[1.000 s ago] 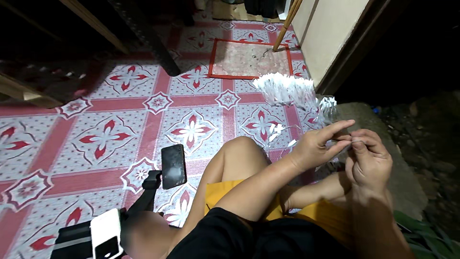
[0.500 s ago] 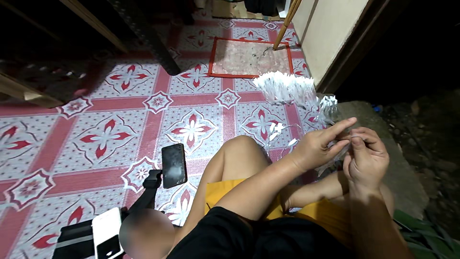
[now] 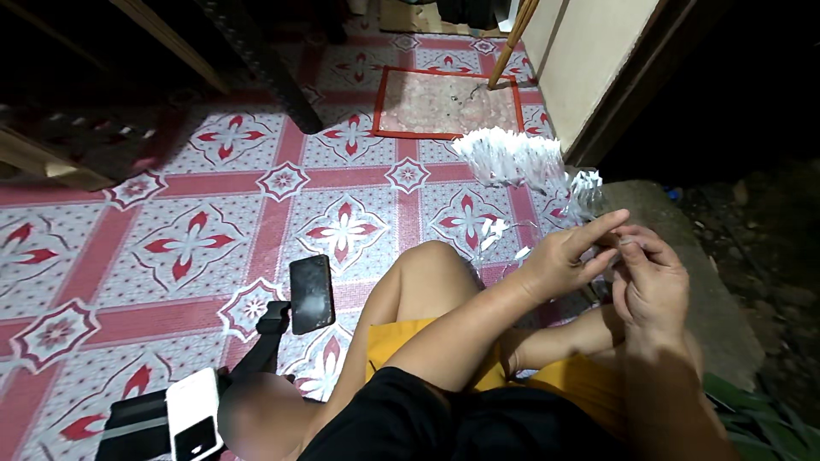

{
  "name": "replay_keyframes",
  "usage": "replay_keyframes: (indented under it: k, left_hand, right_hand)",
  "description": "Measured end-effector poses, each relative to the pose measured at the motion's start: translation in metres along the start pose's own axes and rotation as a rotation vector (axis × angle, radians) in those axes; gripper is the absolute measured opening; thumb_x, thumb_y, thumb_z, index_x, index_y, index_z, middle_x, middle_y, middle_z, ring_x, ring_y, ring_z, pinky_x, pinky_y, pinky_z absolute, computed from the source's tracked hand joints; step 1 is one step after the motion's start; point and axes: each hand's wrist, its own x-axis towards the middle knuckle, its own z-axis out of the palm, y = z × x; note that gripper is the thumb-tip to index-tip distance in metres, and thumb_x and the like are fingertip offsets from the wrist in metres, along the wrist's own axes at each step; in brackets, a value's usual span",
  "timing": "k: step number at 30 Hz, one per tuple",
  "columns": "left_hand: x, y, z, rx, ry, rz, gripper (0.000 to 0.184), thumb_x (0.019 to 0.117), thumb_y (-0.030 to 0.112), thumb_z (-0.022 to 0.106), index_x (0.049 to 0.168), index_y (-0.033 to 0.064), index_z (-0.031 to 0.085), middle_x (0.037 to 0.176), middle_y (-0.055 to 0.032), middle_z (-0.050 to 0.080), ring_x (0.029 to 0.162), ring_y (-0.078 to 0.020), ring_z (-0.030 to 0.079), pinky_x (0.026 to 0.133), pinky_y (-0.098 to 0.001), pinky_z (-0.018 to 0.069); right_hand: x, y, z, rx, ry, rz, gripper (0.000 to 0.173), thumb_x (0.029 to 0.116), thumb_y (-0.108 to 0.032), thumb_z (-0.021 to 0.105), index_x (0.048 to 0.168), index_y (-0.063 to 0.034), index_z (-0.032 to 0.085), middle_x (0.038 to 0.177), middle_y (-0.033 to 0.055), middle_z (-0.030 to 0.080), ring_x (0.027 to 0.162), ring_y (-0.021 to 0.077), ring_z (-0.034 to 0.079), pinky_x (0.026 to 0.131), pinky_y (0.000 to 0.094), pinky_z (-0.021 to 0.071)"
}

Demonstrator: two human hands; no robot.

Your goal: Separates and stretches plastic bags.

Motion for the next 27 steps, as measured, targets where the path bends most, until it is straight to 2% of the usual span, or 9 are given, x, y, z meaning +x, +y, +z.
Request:
replay_keyframes:
  k: [3,5,7,9,11,15,18,22,27]
  left_hand:
    - [-0.005,-0.007,0.011,-0.100,-0.014,-0.121,0.078,0.0877,0.007,0.077,0.154,0.0088,0.037,0.100,-0.0014,0.075,0.090,-0.0131,0.073,0.085,-0.0358,0.0634]
    - [-0.007,-0.009,0.013,-0.066,-0.136,-0.255,0.082,0.0915,0.013,0.075,0.159,0.0119,0.028,0.103,0.0015,0.075,0.090,-0.0097,0.073,0.079,-0.0331,0.0643]
    - [-0.007,-0.011,0.012,0.003,-0.263,-0.315,0.069,0.0967,0.019,0.070,0.157,0.0123,0.036,0.104,0.0018,0.075,0.089,-0.0073,0.073,0.077,-0.0317,0.0630]
    - [-0.006,-0.010,0.009,0.052,-0.329,-0.297,0.042,0.1010,0.021,0.064,0.142,0.0128,0.059,0.111,0.0007,0.075,0.096,-0.0068,0.071,0.085,-0.0309,0.0610]
    - [-0.003,-0.007,0.006,0.072,-0.368,-0.266,0.027,0.1033,0.019,0.061,0.127,0.0138,0.071,0.115,0.0007,0.073,0.105,-0.0063,0.069,0.094,-0.0295,0.0587]
    - [-0.005,-0.013,0.004,0.057,-0.406,-0.302,0.029,0.1046,0.014,0.051,0.125,0.0148,0.071,0.111,-0.0013,0.069,0.101,-0.0077,0.066,0.091,-0.0297,0.0576]
    - [0.002,-0.001,-0.006,0.007,-0.461,-0.399,0.032,0.1056,0.017,0.044,0.126,0.0126,0.069,0.117,-0.0025,0.071,0.109,-0.0096,0.066,0.097,-0.0351,0.0556]
    - [0.002,-0.006,-0.005,-0.045,-0.534,-0.500,0.031,0.1007,0.036,0.065,0.124,0.0162,0.069,0.088,0.0017,0.071,0.074,-0.0054,0.065,0.072,-0.0299,0.0595]
    - [-0.001,-0.019,-0.009,-0.006,-0.601,-0.462,0.032,0.0967,0.043,0.070,0.111,0.0140,0.072,0.080,0.0029,0.067,0.068,-0.0047,0.060,0.067,-0.0276,0.0560]
  right_hand:
    - [0.002,-0.002,-0.004,-0.049,-0.008,-0.049,0.014,0.0940,-0.008,0.072,0.106,-0.0021,0.073,0.126,0.0115,0.063,0.115,0.0242,0.062,0.092,0.0342,0.0587]
    - [0.003,-0.004,-0.011,-0.025,-0.028,-0.073,0.014,0.0944,-0.007,0.071,0.107,-0.0017,0.073,0.130,0.0119,0.062,0.118,0.0258,0.061,0.095,0.0369,0.0580]
    - [0.006,-0.012,-0.015,0.009,-0.043,-0.088,0.013,0.0957,-0.008,0.070,0.107,-0.0025,0.073,0.132,0.0117,0.061,0.124,0.0287,0.059,0.103,0.0435,0.0558]
    - [0.010,-0.023,-0.018,0.048,-0.035,-0.104,0.011,0.0970,-0.010,0.068,0.104,-0.0041,0.073,0.130,0.0104,0.063,0.124,0.0282,0.058,0.103,0.0432,0.0545]
    - [0.011,-0.029,-0.026,0.110,-0.028,-0.105,0.012,0.1001,-0.011,0.063,0.105,-0.0053,0.072,0.129,0.0111,0.063,0.127,0.0326,0.056,0.107,0.0525,0.0514]
    - [0.013,-0.041,-0.037,0.210,0.007,-0.092,0.015,0.1037,-0.014,0.058,0.110,-0.0082,0.070,0.127,0.0102,0.063,0.126,0.0335,0.058,0.107,0.0588,0.0495]
    - [0.012,-0.037,-0.049,0.245,0.015,-0.082,0.017,0.1043,-0.014,0.056,0.112,-0.0070,0.069,0.128,0.0110,0.063,0.126,0.0334,0.057,0.108,0.0588,0.0484]
    - [0.011,-0.031,-0.055,0.266,-0.010,-0.065,0.017,0.1049,-0.015,0.055,0.112,-0.0068,0.068,0.128,0.0118,0.062,0.126,0.0345,0.057,0.108,0.0590,0.0481]
    - [0.012,-0.029,-0.053,0.308,-0.032,-0.045,0.017,0.1047,-0.013,0.055,0.113,-0.0051,0.068,0.128,0.0135,0.061,0.125,0.0352,0.057,0.107,0.0588,0.0490]
